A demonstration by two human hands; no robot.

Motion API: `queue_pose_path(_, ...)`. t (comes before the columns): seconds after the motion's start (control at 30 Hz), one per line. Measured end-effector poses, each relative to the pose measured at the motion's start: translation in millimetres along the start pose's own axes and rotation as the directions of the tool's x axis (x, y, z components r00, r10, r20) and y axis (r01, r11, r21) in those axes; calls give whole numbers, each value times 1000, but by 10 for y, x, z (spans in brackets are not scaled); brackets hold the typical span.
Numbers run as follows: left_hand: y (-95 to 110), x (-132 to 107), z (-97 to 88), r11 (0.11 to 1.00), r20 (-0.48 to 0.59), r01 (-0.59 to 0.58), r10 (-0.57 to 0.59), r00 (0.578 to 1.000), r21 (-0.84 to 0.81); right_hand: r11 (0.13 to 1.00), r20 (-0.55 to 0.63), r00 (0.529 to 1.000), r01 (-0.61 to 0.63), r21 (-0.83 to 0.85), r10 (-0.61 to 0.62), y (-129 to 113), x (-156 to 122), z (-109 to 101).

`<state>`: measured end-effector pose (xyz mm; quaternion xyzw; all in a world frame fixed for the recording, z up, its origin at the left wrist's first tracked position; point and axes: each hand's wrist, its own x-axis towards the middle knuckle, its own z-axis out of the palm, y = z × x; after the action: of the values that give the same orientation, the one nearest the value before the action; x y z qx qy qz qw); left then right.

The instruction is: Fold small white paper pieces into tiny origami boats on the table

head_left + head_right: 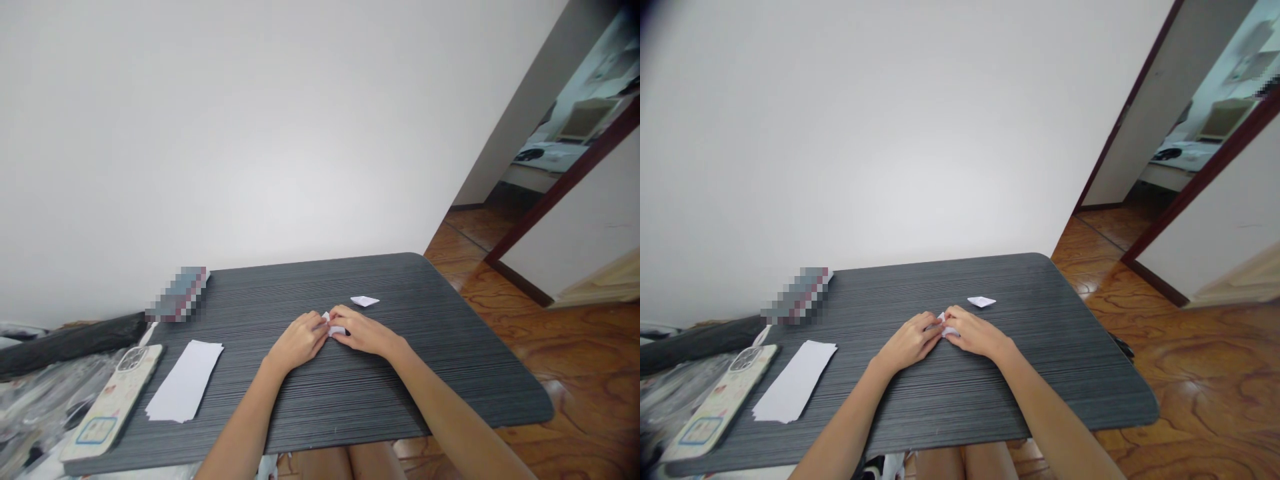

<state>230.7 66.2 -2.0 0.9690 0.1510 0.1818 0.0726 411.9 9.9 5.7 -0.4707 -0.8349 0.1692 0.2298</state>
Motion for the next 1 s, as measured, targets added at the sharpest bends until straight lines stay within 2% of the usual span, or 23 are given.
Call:
queue_pose_path(0.1, 1, -2, 0, 1000, -8, 16, -17, 1000, -26, 1000, -12, 1000, 14, -27, -14, 4, 7, 10)
queue_pose_path(0.27, -29, -21, -10, 981, -8, 56, -59, 998, -184, 1000, -43, 999, -5, 28, 6, 28, 17, 5)
queue_pose_path(0.5, -118, 8, 54, 916, -38, 154, -181, 983, -370, 982, -66, 990, -113, 154, 125, 114, 5, 4)
queue_pose_path(0.7, -163, 40, 127, 884, -24, 303, -333, 943, -356, 972, -86, 979, -168, 164, 184, 182, 30, 58)
queue_pose_path(1.0, -123, 64, 190, 914, -42, 307, -329, 943, -266, 969, -111, 967, -215, 123, 228, 224, 70, 96)
